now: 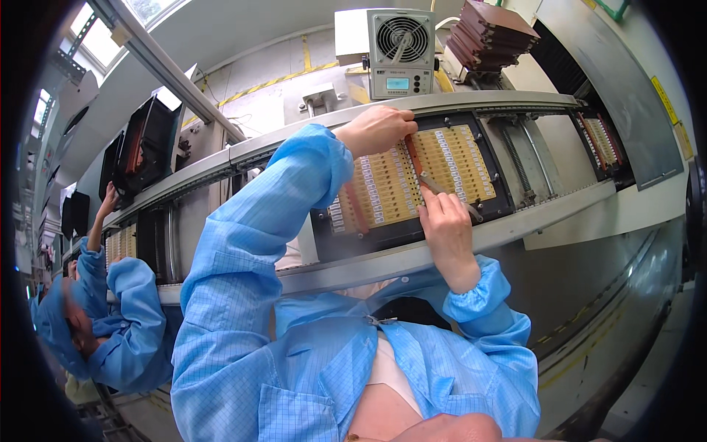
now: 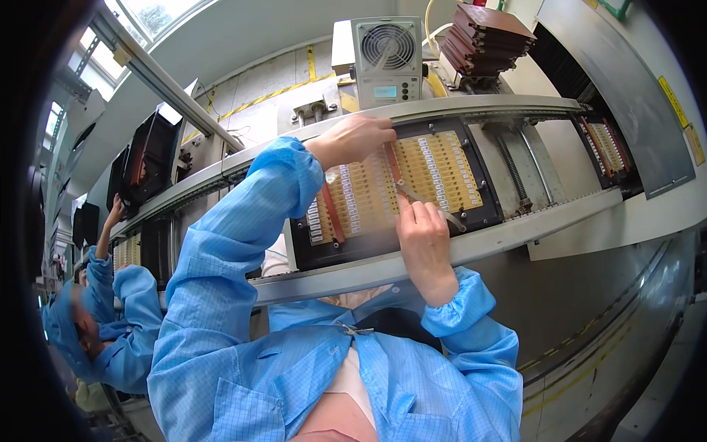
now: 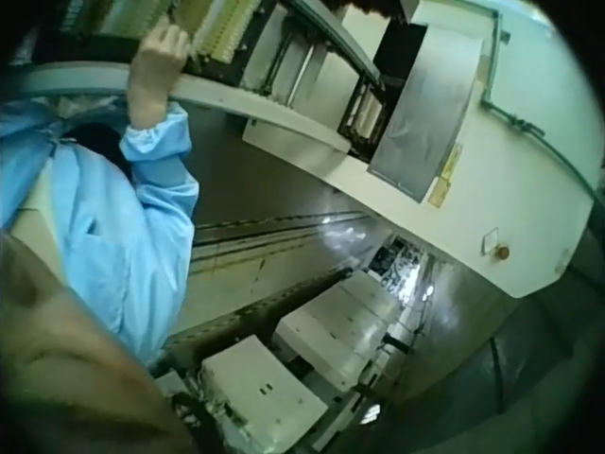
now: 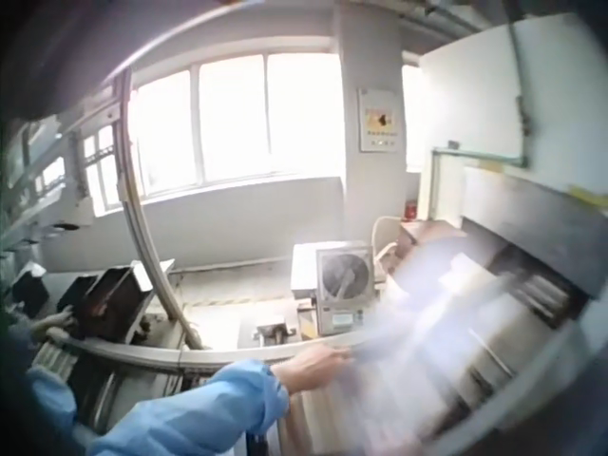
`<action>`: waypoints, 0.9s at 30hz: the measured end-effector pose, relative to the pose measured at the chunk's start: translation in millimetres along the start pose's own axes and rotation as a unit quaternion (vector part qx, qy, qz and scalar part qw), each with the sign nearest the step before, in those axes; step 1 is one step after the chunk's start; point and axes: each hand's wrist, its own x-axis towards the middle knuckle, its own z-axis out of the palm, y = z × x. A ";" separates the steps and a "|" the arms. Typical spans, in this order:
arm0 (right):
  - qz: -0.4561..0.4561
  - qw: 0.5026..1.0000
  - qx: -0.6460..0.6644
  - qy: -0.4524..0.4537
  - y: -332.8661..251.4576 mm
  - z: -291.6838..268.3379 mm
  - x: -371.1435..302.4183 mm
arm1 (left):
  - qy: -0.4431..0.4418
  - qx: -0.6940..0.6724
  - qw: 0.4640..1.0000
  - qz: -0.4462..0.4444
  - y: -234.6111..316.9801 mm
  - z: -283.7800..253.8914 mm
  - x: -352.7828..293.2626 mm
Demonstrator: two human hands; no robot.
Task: Assembling small electronic components into trays on a conveyor belt assembly line.
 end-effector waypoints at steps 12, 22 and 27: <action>0.024 0.997 0.078 -0.002 10.3 -6.4 5.0 | 0.004 0.014 0.996 0.085 -7.9 -2.6 5.2; -0.059 0.996 0.056 -0.025 -29.5 1.0 30.0 | 0.235 -0.056 0.934 -0.264 12.9 17.4 -164.8; -0.048 0.991 0.045 -0.116 -44.6 36.0 53.4 | 0.229 -0.343 0.866 -0.284 44.2 39.7 -173.5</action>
